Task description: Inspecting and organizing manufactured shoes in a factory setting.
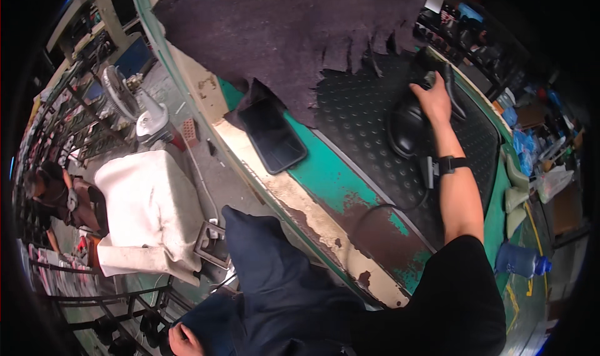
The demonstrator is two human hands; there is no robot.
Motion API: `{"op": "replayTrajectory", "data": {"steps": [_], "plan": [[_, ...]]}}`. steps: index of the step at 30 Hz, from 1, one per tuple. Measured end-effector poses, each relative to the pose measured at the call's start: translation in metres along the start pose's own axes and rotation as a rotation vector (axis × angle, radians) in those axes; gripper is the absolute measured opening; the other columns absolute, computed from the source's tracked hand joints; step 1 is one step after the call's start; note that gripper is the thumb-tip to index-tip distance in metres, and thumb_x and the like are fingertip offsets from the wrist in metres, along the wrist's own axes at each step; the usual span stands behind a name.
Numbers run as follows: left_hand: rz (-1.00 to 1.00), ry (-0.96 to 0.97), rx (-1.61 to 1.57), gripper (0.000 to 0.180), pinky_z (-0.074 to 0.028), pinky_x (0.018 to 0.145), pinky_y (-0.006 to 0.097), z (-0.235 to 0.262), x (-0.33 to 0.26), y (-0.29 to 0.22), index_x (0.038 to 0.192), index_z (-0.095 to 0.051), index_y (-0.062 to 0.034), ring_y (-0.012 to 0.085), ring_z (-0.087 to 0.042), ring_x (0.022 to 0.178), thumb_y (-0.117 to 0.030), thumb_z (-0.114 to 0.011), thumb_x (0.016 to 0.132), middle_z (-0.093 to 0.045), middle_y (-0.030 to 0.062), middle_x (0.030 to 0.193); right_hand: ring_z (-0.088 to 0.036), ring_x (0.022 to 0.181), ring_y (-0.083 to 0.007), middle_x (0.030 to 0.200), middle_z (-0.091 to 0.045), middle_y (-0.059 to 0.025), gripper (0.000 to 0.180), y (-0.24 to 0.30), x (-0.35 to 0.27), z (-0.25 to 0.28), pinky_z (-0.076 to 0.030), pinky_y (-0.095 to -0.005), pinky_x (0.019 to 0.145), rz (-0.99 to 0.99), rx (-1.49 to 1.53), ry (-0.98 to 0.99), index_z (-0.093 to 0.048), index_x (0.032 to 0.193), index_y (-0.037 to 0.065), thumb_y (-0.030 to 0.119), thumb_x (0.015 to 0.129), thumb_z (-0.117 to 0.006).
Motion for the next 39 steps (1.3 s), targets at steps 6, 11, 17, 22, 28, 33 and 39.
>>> {"op": "replayTrajectory", "data": {"steps": [6,11,17,22,28,33,39], "plan": [[0.115,-0.075,-0.061,0.029,-0.055,0.073,0.041,-0.016,-0.014,0.008,0.094,-0.072,-0.0028,0.0340,-0.068,0.080,-0.031,-0.065,0.094,-0.071,0.0160,0.089,-0.054,0.127,-0.0384,0.138,-0.056,-0.0228,0.092,-0.001,0.006,-0.004,-0.044,-0.0449,0.105,-0.015,0.058,0.008,-0.038,0.151,0.011,0.043,0.073,-0.076],[0.097,-0.203,-0.593,0.011,-0.049,0.066,0.037,-0.012,-0.005,0.020,0.093,-0.068,0.0007,0.0307,-0.064,0.072,-0.001,-0.060,0.086,-0.064,0.0151,0.080,-0.050,0.131,-0.0414,0.139,-0.052,-0.0265,0.094,0.027,-0.021,-0.042,-0.039,-0.0463,0.110,-0.216,0.212,0.042,-0.043,0.145,0.005,0.056,0.073,-0.074],[-0.417,0.001,-1.078,0.025,-0.053,0.074,0.040,0.014,0.075,-0.094,0.110,-0.069,-0.0083,0.0317,-0.066,0.089,-0.015,-0.065,0.086,-0.066,0.0105,0.096,-0.066,0.089,-0.0236,0.106,-0.070,-0.0117,0.059,-0.089,-0.029,0.082,-0.054,-0.0392,0.083,-0.415,0.975,-0.040,-0.069,0.110,-0.004,0.043,0.075,-0.079],[-0.361,0.465,-1.656,0.076,-0.051,0.094,0.039,0.023,0.073,-0.133,0.158,-0.020,-0.0142,0.0268,-0.056,0.121,-0.030,-0.061,0.096,-0.040,0.0167,0.147,-0.047,0.133,-0.0332,0.145,-0.050,-0.0147,0.071,0.105,-0.201,0.095,-0.037,-0.0497,0.113,-0.435,1.841,0.409,-0.050,0.140,0.002,0.052,0.090,-0.060],[-0.118,1.188,-2.611,0.093,-0.029,0.116,0.038,0.047,0.065,-0.196,0.160,0.009,-0.0147,0.0237,-0.035,0.143,-0.034,-0.057,0.097,-0.016,0.0151,0.163,-0.043,0.136,-0.0384,0.149,-0.044,-0.0209,0.074,0.202,-0.330,0.071,-0.033,-0.0498,0.116,0.076,2.018,1.230,-0.036,0.148,-0.002,0.055,0.100,-0.037],[0.612,0.999,-2.924,0.067,-0.043,0.109,0.043,-0.040,-0.014,-0.110,0.156,-0.019,-0.0122,0.0277,-0.055,0.127,-0.016,-0.053,0.098,-0.044,0.0166,0.149,-0.064,0.106,-0.0346,0.105,-0.069,-0.0199,0.044,0.230,-0.448,-0.059,-0.049,-0.0444,0.099,-0.402,1.609,1.474,-0.066,0.102,-0.004,0.036,0.095,-0.052],[1.068,0.521,-2.897,0.036,-0.059,0.080,0.036,-0.147,-0.072,-0.080,0.117,-0.063,0.0015,0.0246,-0.072,0.086,-0.029,-0.052,0.101,-0.073,0.0154,0.105,-0.067,0.085,-0.0318,0.089,-0.069,-0.0179,0.035,0.235,-0.537,-0.197,-0.056,-0.0431,0.082,-0.727,1.080,1.850,-0.066,0.094,-0.004,0.029,0.088,-0.057]]}}
Point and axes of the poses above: each hand's wrist, its own x-axis towards the middle knuckle, its own z-axis out of the back of the hand, y = z × x, the point moved 3 cm from there along x, towards the middle knuckle
